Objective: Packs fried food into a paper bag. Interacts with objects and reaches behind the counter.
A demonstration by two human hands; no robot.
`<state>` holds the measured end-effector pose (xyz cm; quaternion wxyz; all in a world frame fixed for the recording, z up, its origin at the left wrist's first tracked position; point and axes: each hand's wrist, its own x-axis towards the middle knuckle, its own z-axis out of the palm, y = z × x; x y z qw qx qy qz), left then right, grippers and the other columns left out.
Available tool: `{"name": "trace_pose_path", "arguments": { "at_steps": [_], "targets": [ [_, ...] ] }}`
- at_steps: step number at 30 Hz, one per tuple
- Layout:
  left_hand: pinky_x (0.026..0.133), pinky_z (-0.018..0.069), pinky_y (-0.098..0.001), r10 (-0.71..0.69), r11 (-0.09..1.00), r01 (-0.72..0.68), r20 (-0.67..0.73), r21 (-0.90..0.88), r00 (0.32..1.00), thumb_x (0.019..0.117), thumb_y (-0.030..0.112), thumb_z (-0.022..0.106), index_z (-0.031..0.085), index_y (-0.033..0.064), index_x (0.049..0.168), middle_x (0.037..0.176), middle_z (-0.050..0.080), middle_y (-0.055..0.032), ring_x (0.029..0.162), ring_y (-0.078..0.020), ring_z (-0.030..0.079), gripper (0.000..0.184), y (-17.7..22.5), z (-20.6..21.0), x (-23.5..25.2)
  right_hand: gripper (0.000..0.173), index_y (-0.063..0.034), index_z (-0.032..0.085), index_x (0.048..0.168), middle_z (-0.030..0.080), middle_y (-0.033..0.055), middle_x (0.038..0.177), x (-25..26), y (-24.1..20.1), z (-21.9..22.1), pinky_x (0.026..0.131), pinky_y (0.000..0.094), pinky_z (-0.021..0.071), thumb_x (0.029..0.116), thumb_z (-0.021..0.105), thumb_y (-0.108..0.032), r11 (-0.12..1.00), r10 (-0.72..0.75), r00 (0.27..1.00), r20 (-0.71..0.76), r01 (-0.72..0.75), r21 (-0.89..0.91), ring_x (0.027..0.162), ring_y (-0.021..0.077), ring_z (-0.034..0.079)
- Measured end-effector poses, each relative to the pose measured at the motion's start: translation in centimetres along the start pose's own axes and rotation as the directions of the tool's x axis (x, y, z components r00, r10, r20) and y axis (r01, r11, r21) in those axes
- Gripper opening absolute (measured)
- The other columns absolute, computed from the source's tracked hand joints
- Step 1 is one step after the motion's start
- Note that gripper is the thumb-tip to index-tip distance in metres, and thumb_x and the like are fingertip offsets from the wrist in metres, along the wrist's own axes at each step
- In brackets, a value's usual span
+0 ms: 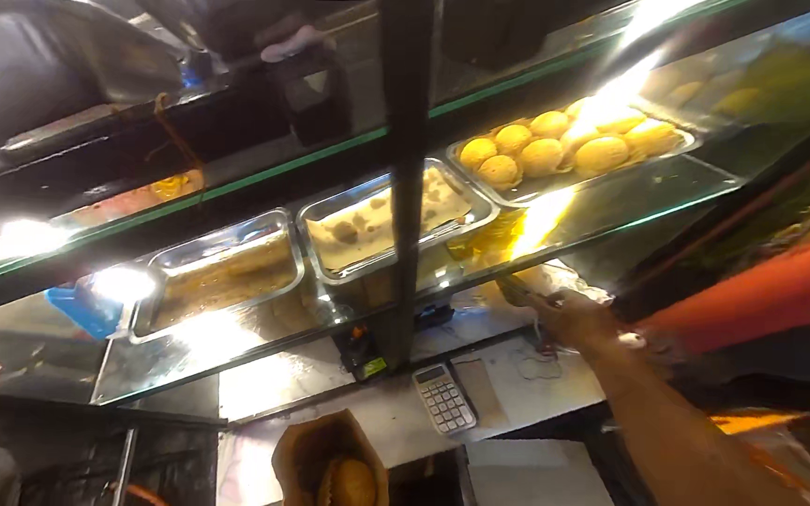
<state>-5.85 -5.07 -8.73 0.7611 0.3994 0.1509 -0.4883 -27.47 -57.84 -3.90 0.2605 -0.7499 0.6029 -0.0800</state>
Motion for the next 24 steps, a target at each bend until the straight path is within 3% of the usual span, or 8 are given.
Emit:
{"name": "trace_pose_path", "arguments": {
  "at_steps": [2,6,8,12,15,18,21,24],
  "targets": [
    [0.079,0.0613,-0.0449,-0.006,1.0,0.006,-0.089,-0.007,0.996,0.1084,0.055,0.016,0.06,0.0116,0.123,0.106,0.071,-0.0124,0.097,-0.0234,0.07,0.064,0.7,1.9,-1.1,0.056,0.0009,0.064,0.128,0.068,0.0331,0.114,0.8,-0.5,1.0,0.091,0.076,0.0466,0.1045,0.055,-0.049,0.998,-0.033,0.999,-0.027,0.035,0.049,0.109,0.0549,0.064],
    [0.073,0.0604,-0.0354,0.073,0.995,-0.058,-0.191,0.084,0.979,0.1094,0.043,0.01,0.06,0.0098,0.118,0.096,0.07,-0.0088,0.087,-0.0169,0.07,0.061,0.8,2.3,-1.8,0.054,0.0028,0.064,0.128,0.066,0.0352,0.115,-1.1,0.1,1.4,0.093,0.0774,0.0442,0.1083,0.049,-0.045,0.981,-0.094,0.985,-0.145,0.117,0.157,0.108,0.0554,0.063],
    [0.077,0.0615,-0.041,0.157,0.987,-0.158,-0.093,-0.008,0.983,0.1071,0.061,0.01,0.062,0.0143,0.113,0.096,0.073,-0.0069,0.09,-0.0179,0.071,0.071,0.0,-0.9,-0.8,0.05,0.0042,0.06,0.132,0.063,0.0386,0.118,-2.5,-1.0,0.9,0.093,0.0781,0.0421,0.1064,0.056,-0.039,0.988,-0.065,0.982,-0.18,0.089,0.13,0.111,0.0586,0.061],
    [0.084,0.0606,-0.0486,0.065,0.98,-0.057,0.038,-0.19,0.997,0.0975,0.079,0.021,0.066,0.016,0.117,0.105,0.074,-0.0104,0.099,-0.024,0.071,0.08,1.3,0.4,-1.1,0.066,0.0098,0.043,0.146,0.055,0.0439,0.13,-3.5,-3.1,1.0,0.101,0.0764,0.0392,0.1059,0.056,-0.041,0.997,0.0,0.99,-0.142,0.011,0.077,0.122,0.0611,0.055],
    [0.089,0.0597,-0.0477,0.07,0.965,-0.006,0.235,-0.262,0.97,0.0882,0.085,0.041,0.069,0.017,0.121,0.113,0.074,-0.0114,0.106,-0.0255,0.071,0.081,2.8,0.5,-1.1,0.079,0.0116,0.035,0.151,0.045,0.045,0.141,-5.1,-3.0,3.5,0.108,0.0752,0.0351,0.1016,0.06,-0.045,0.984,-0.161,0.952,-0.262,0.175,0.032,0.131,0.0625,0.046],
    [0.096,0.0569,-0.0518,0.144,0.941,-0.035,0.306,-0.336,0.941,0.0855,0.078,0.057,0.067,0.016,0.128,0.122,0.071,-0.0142,0.114,-0.0297,0.068,0.075,4.2,-0.3,-0.2,0.064,0.0128,0.05,0.137,0.049,0.0432,0.137,-12.8,-5.3,5.5,0.109,0.0672,0.0406,0.0993,0.065,-0.037,0.878,-0.439,0.846,-0.303,0.475,0.056,0.13,0.0577,0.049],
    [0.098,0.0554,-0.0537,0.179,0.919,-0.044,0.314,-0.391,0.932,0.0799,0.073,0.07,0.065,0.0149,0.128,0.124,0.069,-0.0152,0.116,-0.0315,0.067,0.076,5.3,-1.4,0.9,0.046,0.0046,0.064,0.116,0.063,0.0257,0.127,-24.1,-10.6,10.6,0.089,0.0414,0.0597,0.0961,0.071,-0.037,0.648,-0.669,0.732,-0.133,0.661,0.379,0.111,0.029,0.066],
    [0.098,0.0554,-0.0516,0.232,0.905,-0.088,0.311,-0.416,0.922,0.0786,0.069,0.074,0.066,0.016,0.126,0.122,0.07,-0.0125,0.115,-0.0284,0.067,0.071,6.0,-1.9,2.1,0.057,-0.0136,0.063,0.118,0.054,0.0159,0.144,-32.3,-17.0,14.9,0.103,0.0432,0.057,0.0812,0.086,-0.05,0.472,-0.793,0.609,0.004,0.611,0.636,0.132,0.0257,0.057]
  ]
}}
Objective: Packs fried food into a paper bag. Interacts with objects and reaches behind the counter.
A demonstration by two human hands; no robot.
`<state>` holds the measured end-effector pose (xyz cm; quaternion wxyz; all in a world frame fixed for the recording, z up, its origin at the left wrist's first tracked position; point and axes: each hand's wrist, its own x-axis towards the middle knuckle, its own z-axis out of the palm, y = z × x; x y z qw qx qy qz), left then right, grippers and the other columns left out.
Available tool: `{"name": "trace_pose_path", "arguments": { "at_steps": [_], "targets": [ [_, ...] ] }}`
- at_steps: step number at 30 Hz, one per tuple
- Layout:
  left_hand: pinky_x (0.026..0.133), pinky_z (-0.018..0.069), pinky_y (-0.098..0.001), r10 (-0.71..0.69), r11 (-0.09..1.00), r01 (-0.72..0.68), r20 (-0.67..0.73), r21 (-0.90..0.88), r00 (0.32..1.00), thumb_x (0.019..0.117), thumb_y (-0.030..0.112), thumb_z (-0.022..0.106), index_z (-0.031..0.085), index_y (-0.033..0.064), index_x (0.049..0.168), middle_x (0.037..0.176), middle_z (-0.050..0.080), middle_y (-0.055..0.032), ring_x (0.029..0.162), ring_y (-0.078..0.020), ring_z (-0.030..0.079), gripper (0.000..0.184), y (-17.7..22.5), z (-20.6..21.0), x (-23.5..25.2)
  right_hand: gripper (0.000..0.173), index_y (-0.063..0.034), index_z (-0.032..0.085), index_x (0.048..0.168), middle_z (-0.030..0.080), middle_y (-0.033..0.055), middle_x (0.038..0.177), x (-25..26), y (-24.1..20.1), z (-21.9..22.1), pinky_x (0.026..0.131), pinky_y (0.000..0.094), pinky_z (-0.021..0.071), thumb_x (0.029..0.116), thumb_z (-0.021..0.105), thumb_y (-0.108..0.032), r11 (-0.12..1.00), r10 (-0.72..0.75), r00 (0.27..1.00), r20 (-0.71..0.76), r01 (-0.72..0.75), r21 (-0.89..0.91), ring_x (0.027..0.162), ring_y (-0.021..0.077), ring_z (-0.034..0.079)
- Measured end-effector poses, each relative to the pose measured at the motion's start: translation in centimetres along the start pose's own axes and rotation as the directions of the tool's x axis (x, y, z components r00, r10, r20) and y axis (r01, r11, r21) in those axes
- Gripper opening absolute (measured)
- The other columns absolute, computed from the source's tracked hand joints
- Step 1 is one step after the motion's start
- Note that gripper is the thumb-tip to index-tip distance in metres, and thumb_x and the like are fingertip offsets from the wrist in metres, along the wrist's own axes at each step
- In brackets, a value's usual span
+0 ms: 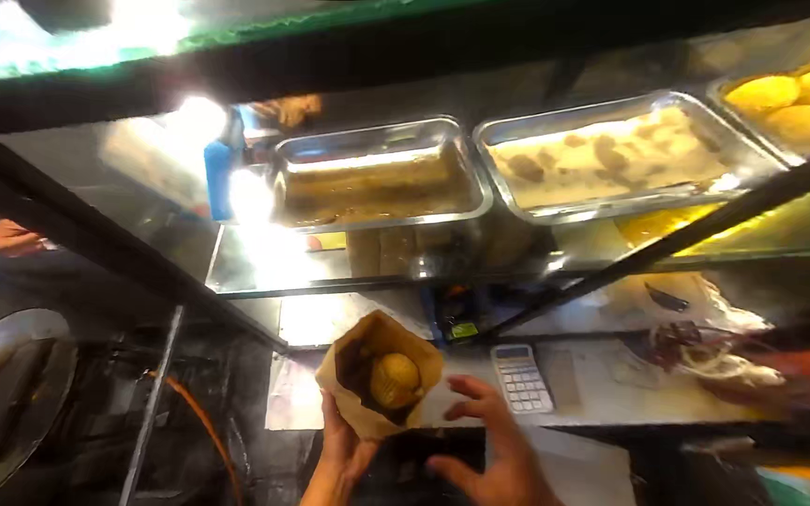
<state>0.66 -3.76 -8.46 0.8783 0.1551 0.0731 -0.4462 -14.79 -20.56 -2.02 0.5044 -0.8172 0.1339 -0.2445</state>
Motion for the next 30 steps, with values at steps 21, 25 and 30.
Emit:
{"name": "trace_pose_path", "arguments": {
  "at_steps": [21,25,30],
  "targets": [
    [0.091,0.0594,-0.0395,0.271,0.781,-0.214,-0.009,0.587,0.963,0.0678,0.04,0.095,0.05,0.0019,0.133,0.114,0.07,-0.0081,0.104,-0.0184,0.069,0.088,4.7,-9.7,2.8,0.012,-0.0074,0.076,0.096,0.075,0.0104,0.109,8.2,-1.3,8.9,0.093,0.0465,0.0645,0.0863,0.081,-0.004,0.982,-0.078,0.994,-0.078,0.09,0.165,0.111,0.0308,0.072],
    [0.099,0.0594,-0.0398,0.332,0.391,-0.071,-0.068,0.918,0.941,0.0741,0.03,0.092,0.05,0.0001,0.144,0.132,0.066,-0.0125,0.119,-0.0223,0.067,0.086,6.2,-11.6,1.4,0.007,-0.0067,0.076,0.093,0.076,0.0074,0.108,7.1,6.5,10.1,0.094,0.0433,0.0645,0.088,0.081,-0.008,0.989,0.021,0.998,0.064,-0.03,0.146,0.109,0.0245,0.073],
    [0.089,0.0625,-0.0367,0.468,-0.023,-0.21,0.196,0.977,0.861,0.082,0.024,0.086,0.069,0.0067,0.119,0.114,0.074,-0.0034,0.104,-0.0169,0.072,0.044,6.3,-10.9,0.3,0.007,-0.0066,0.076,0.094,0.077,0.0057,0.108,5.6,10.0,9.0,0.096,0.0383,0.0635,0.0888,0.08,-0.009,0.977,0.163,0.982,0.101,-0.175,0.124,0.109,0.0193,0.073]
  ]
}}
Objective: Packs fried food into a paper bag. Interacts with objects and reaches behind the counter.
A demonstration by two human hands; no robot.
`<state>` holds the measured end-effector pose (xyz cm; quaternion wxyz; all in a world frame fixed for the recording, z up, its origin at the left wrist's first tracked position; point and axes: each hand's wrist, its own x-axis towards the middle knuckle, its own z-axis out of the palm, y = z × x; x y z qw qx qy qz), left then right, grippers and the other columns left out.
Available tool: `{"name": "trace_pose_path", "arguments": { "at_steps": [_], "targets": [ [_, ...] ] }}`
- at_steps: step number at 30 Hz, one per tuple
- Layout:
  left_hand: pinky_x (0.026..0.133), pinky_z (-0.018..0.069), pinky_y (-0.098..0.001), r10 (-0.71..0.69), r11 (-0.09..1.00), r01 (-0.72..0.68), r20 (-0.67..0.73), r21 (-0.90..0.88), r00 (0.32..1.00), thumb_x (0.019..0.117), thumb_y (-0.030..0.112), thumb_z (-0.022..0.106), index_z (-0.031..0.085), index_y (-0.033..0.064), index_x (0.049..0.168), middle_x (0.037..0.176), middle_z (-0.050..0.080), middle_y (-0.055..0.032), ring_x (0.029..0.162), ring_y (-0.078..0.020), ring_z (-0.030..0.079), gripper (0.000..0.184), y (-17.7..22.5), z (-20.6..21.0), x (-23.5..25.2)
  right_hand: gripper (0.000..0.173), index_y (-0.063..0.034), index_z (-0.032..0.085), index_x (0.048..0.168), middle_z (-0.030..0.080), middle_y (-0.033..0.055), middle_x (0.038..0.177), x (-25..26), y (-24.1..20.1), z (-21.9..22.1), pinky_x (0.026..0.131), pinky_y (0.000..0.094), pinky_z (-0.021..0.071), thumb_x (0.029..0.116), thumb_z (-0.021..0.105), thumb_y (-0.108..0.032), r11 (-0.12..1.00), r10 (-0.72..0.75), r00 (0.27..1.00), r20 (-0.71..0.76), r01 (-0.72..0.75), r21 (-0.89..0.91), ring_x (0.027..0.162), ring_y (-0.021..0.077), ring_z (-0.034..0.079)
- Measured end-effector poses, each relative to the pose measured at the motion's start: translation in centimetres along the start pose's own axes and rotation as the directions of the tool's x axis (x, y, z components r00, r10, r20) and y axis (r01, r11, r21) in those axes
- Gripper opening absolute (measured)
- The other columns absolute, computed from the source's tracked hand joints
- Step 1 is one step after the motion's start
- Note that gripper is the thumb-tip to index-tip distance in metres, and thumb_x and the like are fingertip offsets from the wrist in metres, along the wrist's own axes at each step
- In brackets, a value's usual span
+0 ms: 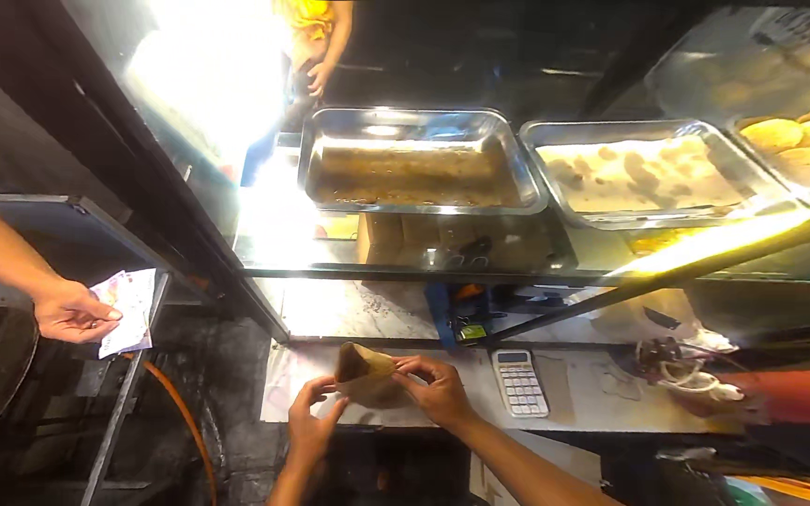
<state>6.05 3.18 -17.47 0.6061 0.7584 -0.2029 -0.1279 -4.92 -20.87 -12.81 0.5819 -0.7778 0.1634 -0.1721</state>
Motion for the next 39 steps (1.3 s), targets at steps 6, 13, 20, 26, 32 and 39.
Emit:
{"name": "trace_pose_path", "arguments": {
  "at_steps": [6,13,20,26,32,39],
  "targets": [
    [0.092,0.0604,-0.0372,0.254,0.937,-0.318,0.338,0.147,0.906,0.0892,0.033,0.08,0.075,0.0208,0.113,0.118,0.071,0.0028,0.11,-0.0124,0.068,0.027,1.2,-2.3,5.1,0.007,-0.0059,0.075,0.092,0.077,0.0052,0.107,-0.2,-0.9,-0.9,0.097,0.0382,0.063,0.087,0.08,-0.007,0.999,0.008,0.999,0.053,-0.011,0.042,0.108,0.0185,0.073],
    [0.114,0.0476,-0.0409,0.283,0.92,-0.389,0.621,0.039,0.731,0.0885,0.033,0.08,0.078,0.02,0.095,0.137,0.064,0.008,0.135,-0.0123,0.054,0.015,3.4,-1.0,10.7,0.004,-0.0057,0.075,0.084,0.078,0.0043,0.102,0.6,-1.5,-1.4,0.096,0.0366,0.0616,0.0822,0.079,-0.005,0.992,0.096,0.988,0.123,-0.106,0.074,0.106,0.0166,0.073],
    [0.11,0.0489,-0.0404,0.38,0.87,-0.481,0.477,0.105,0.792,0.0961,0.029,0.071,0.078,0.0221,0.095,0.117,0.073,0.0112,0.124,-0.0114,0.061,0.01,2.4,0.1,7.6,0.005,-0.008,0.075,0.081,0.078,0.0023,0.102,1.3,-1.0,-3.2,0.096,0.0368,0.0612,0.0811,0.08,-0.007,0.997,0.073,0.986,0.153,-0.076,0.009,0.108,0.0149,0.072],
    [0.105,0.0531,-0.0384,0.432,0.825,-0.541,0.431,0.166,0.792,0.0965,0.027,0.072,0.078,0.0221,0.101,0.117,0.073,0.0091,0.116,-0.0099,0.066,0.009,2.9,0.3,6.8,0.006,-0.014,0.076,0.091,0.075,-0.0051,0.101,2.0,-1.6,-4.3,0.097,0.0315,0.0582,0.0867,0.08,-0.015,0.987,-0.01,0.982,0.187,0.039,-0.156,0.105,0.0075,0.069],
    [0.1,0.0528,-0.0372,0.24,0.878,-0.414,0.527,0.239,0.815,0.0982,0.037,0.067,0.077,0.0233,0.1,0.106,0.074,0.0127,0.111,-0.0058,0.065,0.017,3.6,-0.2,7.2,0.01,-0.0063,0.074,0.097,0.075,0.0034,0.089,3.1,-2.3,-4.7,0.08,0.0335,0.0617,0.0897,0.08,-0.01,0.955,0.294,0.924,0.245,-0.294,-0.039,0.082,0.0143,0.072],
    [0.075,0.0574,-0.0342,-0.276,0.958,0.189,0.519,0.216,0.809,0.0951,0.032,0.073,0.071,0.0077,0.094,0.082,0.07,-0.0019,0.076,-0.0134,0.067,0.025,5.5,0.7,8.0,0.02,-0.0181,0.078,0.106,0.072,-0.0011,0.103,2.4,-1.9,-2.5,0.096,0.0431,0.0544,0.0973,0.064,-0.03,0.79,-0.174,0.955,0.239,0.28,-0.546,0.109,0.019,0.064]
  ]
}}
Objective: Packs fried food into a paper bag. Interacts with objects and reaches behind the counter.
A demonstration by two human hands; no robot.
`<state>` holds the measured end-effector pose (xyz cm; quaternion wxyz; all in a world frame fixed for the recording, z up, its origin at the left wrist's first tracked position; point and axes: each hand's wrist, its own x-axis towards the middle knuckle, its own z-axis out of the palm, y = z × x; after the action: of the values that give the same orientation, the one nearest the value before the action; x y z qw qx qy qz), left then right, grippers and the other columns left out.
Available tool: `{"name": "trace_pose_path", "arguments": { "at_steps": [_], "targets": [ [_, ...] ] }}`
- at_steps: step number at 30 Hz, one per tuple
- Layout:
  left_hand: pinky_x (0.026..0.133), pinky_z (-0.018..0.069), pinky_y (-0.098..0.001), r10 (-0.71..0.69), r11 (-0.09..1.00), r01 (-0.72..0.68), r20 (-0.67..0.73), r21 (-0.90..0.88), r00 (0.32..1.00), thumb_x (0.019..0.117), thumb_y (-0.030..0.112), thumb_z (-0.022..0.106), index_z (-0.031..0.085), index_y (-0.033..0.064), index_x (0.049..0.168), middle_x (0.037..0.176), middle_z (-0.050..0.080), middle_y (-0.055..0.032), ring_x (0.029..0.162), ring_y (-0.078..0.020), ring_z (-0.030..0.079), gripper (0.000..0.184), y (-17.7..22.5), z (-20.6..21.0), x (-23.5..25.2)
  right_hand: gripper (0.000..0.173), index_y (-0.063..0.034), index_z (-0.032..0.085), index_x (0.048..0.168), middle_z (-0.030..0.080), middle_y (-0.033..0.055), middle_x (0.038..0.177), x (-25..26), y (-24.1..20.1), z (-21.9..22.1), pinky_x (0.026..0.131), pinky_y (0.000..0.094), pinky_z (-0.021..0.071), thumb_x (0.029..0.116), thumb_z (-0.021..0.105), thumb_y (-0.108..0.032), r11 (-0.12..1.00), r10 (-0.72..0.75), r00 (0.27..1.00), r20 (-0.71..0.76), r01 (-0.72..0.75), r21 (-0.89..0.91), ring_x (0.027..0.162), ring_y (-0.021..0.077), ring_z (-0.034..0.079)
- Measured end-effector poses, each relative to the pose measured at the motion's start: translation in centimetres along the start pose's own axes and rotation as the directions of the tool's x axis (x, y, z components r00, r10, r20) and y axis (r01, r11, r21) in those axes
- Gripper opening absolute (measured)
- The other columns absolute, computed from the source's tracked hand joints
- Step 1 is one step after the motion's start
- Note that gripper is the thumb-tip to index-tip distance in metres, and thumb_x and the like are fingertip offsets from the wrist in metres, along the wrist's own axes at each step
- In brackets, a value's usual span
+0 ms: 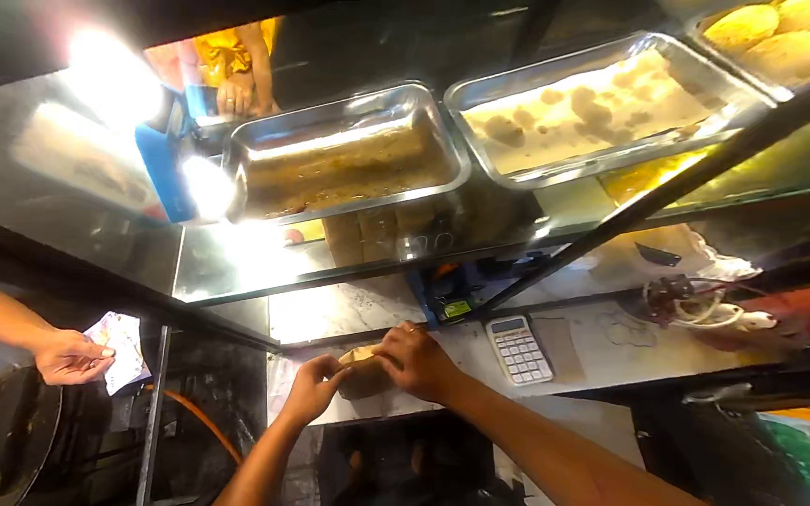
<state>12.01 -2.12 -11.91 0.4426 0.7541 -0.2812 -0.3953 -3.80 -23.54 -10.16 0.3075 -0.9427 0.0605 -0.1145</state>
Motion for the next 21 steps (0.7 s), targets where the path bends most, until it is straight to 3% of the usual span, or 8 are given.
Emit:
{"name": "trace_pose_path", "arguments": {
  "at_steps": [3,6,8,12,15,17,19,21],
  "targets": [
    [0.072,0.0566,-0.0328,-0.093,0.989,0.093,0.006,-0.113,0.996,0.0924,0.025,0.077,0.068,0.0044,0.096,0.083,0.071,-0.0056,0.074,-0.0148,0.067,0.022,0.4,0.0,0.0,0.028,-0.0197,0.077,0.1,0.069,0.0003,0.117,-0.3,0.7,1.0,0.105,0.046,0.0502,0.0986,0.063,-0.044,0.967,-0.202,0.979,0.037,0.206,-0.148,0.122,0.0228,0.06],
    [0.068,0.0543,-0.0294,-0.139,0.976,0.135,-0.01,-0.168,0.99,0.0925,0.018,0.077,0.067,0.0033,0.102,0.083,0.073,-0.0071,0.07,-0.0128,0.066,0.02,0.9,0.0,-0.4,0.025,-0.021,0.078,0.098,0.07,-0.0026,0.113,-0.4,1.6,1.3,0.104,0.0426,0.0503,0.1016,0.061,-0.039,0.964,-0.239,0.971,0.023,0.24,-0.115,0.121,0.0203,0.06],
    [0.061,0.048,-0.0256,-0.186,0.959,0.183,0.005,-0.216,0.982,0.0944,0.016,0.074,0.066,0.0035,0.109,0.082,0.072,-0.007,0.064,-0.0092,0.06,0.021,0.7,-0.2,-0.5,0.026,-0.0223,0.079,0.097,0.07,-0.0048,0.11,-0.4,1.7,1.5,0.103,0.0421,0.049,0.1025,0.059,-0.039,0.977,-0.203,0.979,0.015,0.204,-0.058,0.119,0.0188,0.059],
    [0.054,0.0419,-0.0237,-0.328,0.871,0.327,0.061,-0.367,0.943,0.0984,0.013,0.067,0.064,0.0023,0.117,0.081,0.066,-0.0068,0.058,-0.0073,0.05,0.021,-0.2,-0.2,-0.3,0.023,-0.0234,0.077,0.112,0.07,-0.0029,0.117,0.2,0.5,1.5,0.106,0.0441,0.0484,0.0997,0.064,-0.037,0.966,-0.249,0.968,0.018,0.25,-0.067,0.122,0.0209,0.059],
    [0.053,0.0442,-0.0256,-0.437,0.788,0.409,0.048,-0.46,0.898,0.1005,0.014,0.063,0.062,0.0029,0.124,0.087,0.066,-0.0085,0.06,-0.01,0.053,0.026,0.1,0.3,-0.9,0.024,-0.0171,0.075,0.097,0.07,-0.0013,0.114,0.6,0.1,2.3,0.11,0.0435,0.046,0.1035,0.06,-0.034,0.95,-0.302,0.952,0.048,0.305,-0.072,0.121,0.0212,0.06],
    [0.059,0.0479,-0.0268,-0.356,0.861,0.312,-0.039,-0.402,0.934,0.1009,0.015,0.062,0.065,0.0025,0.126,0.093,0.069,-0.0099,0.067,-0.012,0.058,0.028,0.1,0.8,-1.5,0.024,-0.0166,0.075,0.094,0.07,-0.0013,0.113,0.8,0.2,2.6,0.106,0.0425,0.0473,0.1038,0.058,-0.031,0.962,-0.27,0.961,0.06,0.272,-0.03,0.119,0.0204,0.059],
    [0.071,0.0561,-0.0289,-0.042,0.998,0.037,-0.115,-0.045,0.992,0.0982,0.023,0.067,0.07,0.0071,0.123,0.107,0.073,-0.0049,0.082,-0.0126,0.067,0.03,0.2,1.2,-2.2,0.022,-0.017,0.077,0.096,0.07,-0.0002,0.114,1.1,0.4,2.8,0.102,0.0452,0.0483,0.1017,0.06,-0.029,0.982,-0.183,0.979,0.09,0.178,0.062,0.119,0.0222,0.059],
    [0.07,0.0544,-0.0278,0.213,0.926,-0.158,-0.128,0.344,0.969,0.0929,0.04,0.071,0.075,0.0217,0.119,0.116,0.07,0.0021,0.086,-0.0086,0.065,0.032,-0.2,1.7,-2.4,0.021,-0.0184,0.078,0.098,0.07,-0.0008,0.116,1.2,0.8,2.6,0.103,0.0472,0.0474,0.1007,0.061,-0.031,0.989,-0.108,0.985,0.131,0.093,0.117,0.123,0.0228,0.057]
  ]
}}
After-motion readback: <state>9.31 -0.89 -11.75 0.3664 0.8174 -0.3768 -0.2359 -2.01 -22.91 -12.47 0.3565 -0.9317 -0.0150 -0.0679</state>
